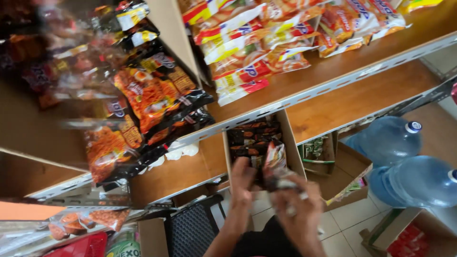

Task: Wiping instant noodle packets with a cloth and organizing them into a cardboard box.

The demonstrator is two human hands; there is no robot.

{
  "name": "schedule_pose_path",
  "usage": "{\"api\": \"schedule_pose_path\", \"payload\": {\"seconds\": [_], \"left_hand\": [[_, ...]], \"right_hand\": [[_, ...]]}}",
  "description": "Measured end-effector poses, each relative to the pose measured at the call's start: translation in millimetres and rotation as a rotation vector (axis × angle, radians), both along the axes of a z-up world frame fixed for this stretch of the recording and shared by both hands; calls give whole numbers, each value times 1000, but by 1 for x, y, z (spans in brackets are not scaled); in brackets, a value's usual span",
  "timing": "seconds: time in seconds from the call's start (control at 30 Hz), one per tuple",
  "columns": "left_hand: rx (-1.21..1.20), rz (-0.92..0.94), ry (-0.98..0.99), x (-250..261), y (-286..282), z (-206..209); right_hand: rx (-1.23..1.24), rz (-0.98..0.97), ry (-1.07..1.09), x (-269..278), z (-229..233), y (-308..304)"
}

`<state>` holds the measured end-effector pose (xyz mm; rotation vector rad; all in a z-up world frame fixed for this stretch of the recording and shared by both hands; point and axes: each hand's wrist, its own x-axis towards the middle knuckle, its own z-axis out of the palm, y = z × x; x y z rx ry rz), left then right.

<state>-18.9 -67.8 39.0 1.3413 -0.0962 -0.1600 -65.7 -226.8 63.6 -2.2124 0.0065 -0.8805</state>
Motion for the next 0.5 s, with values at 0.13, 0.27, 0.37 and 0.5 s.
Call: {"api": "schedule_pose_path", "payload": {"seconds": [0.13,0.27,0.37,0.5], "left_hand": [[-472,-334,82,-8,-37,10],[-587,-300,18,-9,-76,-1],[-498,-353,9,-9,-105,-9],[-479,-368,120,-15,-146,-14]], "right_hand": [[-260,37,18,-7,-12,2],[-261,271,-128,-15,11,-42],[-109,272,-198,-20,6,-77],[191,-151,-46,-27,-20,-147]]}}
